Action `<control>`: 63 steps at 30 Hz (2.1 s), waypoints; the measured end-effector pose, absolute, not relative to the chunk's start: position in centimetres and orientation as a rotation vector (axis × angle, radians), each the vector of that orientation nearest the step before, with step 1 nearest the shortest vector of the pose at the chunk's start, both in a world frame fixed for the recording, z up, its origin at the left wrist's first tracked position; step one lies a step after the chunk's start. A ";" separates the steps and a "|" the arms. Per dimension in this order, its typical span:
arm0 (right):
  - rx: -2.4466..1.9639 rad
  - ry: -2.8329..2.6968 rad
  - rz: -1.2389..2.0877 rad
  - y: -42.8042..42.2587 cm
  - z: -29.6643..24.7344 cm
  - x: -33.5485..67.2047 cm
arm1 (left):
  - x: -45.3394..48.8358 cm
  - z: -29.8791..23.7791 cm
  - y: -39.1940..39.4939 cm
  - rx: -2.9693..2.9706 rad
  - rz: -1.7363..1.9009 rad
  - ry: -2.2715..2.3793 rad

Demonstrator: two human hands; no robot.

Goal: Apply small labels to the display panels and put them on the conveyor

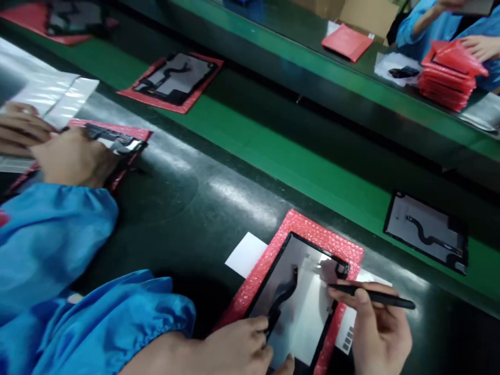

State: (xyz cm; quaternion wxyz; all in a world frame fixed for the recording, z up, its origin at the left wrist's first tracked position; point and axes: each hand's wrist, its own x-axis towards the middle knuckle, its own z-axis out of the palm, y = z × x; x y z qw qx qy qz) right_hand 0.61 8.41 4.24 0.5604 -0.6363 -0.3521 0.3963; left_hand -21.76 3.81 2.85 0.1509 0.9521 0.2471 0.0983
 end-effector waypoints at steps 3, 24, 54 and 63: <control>-1.532 -0.897 1.036 7.5 3.7 -3.2 | -23.6 3.0 3.9 2.770 0.193 0.826; -1.860 -0.973 0.973 7.3 1.1 -6.8 | -22.7 1.3 5.0 2.743 0.289 0.805; -1.801 -0.935 1.073 7.4 1.5 -7.9 | -24.7 3.6 8.3 2.615 0.145 0.682; -1.571 -0.868 1.176 8.2 0.9 -7.5 | -24.3 5.2 9.1 2.679 0.102 0.707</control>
